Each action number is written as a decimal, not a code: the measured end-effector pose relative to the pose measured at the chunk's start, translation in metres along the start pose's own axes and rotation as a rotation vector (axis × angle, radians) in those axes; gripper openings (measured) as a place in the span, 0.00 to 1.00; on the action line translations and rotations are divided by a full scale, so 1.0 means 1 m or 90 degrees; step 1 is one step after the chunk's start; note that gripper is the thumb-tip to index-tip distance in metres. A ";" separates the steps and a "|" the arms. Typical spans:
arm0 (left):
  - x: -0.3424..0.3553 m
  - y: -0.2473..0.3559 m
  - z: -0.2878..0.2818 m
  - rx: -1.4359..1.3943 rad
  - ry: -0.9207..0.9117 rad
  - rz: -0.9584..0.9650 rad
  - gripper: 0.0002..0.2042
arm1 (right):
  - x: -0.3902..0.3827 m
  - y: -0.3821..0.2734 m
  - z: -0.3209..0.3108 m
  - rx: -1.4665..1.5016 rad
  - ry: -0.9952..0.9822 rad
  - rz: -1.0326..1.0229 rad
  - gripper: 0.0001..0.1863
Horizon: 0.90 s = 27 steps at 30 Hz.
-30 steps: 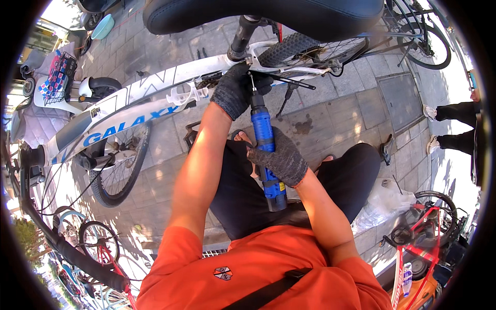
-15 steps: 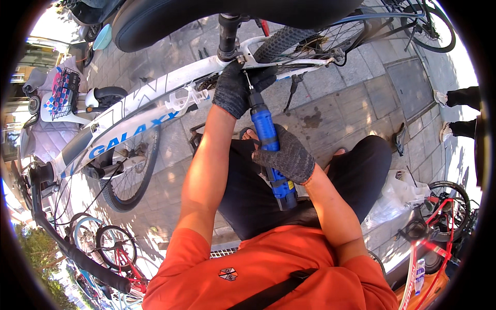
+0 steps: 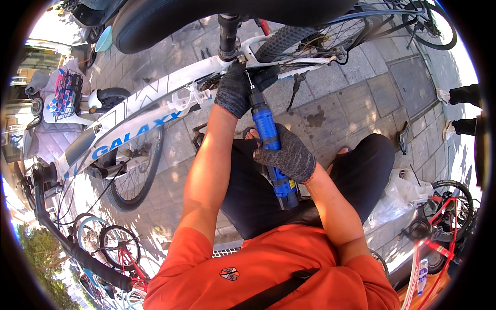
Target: The person puts on gloves and sits on the sidewalk to repair a bicycle. They use a blue power drill to tighten bolts on the rear rack and a yellow screwdriver to adjust the seat post.
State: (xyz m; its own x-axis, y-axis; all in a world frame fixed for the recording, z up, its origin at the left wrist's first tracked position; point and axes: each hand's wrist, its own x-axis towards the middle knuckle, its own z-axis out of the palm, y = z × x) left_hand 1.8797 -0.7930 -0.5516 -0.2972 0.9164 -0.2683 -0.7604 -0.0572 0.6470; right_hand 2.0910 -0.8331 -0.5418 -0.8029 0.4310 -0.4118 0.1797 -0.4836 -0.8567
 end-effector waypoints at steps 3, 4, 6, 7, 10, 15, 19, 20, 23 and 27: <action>-0.001 0.000 0.002 -0.013 0.013 -0.001 0.29 | -0.001 -0.002 -0.001 -0.011 0.000 0.008 0.28; 0.000 0.000 0.001 -0.025 0.006 -0.003 0.29 | -0.001 -0.003 -0.001 -0.011 -0.002 0.012 0.28; 0.001 -0.001 -0.004 -0.048 -0.007 -0.007 0.30 | 0.000 -0.002 -0.001 -0.002 -0.009 0.014 0.29; 0.002 0.000 -0.005 -0.050 -0.010 -0.010 0.30 | 0.000 -0.002 -0.001 0.001 -0.013 0.012 0.30; 0.004 0.001 -0.009 -0.079 -0.028 -0.022 0.29 | 0.001 -0.002 -0.001 -0.001 -0.024 -0.006 0.34; 0.006 -0.002 -0.016 -0.145 -0.069 -0.024 0.27 | 0.000 -0.004 0.001 0.022 -0.025 0.011 0.34; 0.007 -0.003 -0.020 -0.178 -0.075 -0.034 0.28 | -0.001 -0.007 0.001 0.061 -0.041 0.021 0.33; 0.007 -0.003 -0.020 -0.180 -0.064 -0.036 0.28 | -0.003 -0.012 0.001 0.099 -0.059 0.042 0.33; 0.001 -0.002 -0.013 -0.138 -0.031 -0.014 0.27 | -0.010 -0.023 0.004 0.267 -0.098 0.087 0.27; 0.002 -0.002 -0.016 -0.167 -0.072 -0.014 0.26 | 0.003 -0.022 0.010 0.153 -0.008 0.015 0.24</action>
State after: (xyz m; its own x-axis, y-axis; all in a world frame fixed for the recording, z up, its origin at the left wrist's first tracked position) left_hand 1.8716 -0.7975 -0.5648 -0.2243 0.9561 -0.1886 -0.8937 -0.1246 0.4311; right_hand 2.0792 -0.8285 -0.5216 -0.8073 0.4083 -0.4261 0.0599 -0.6616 -0.7475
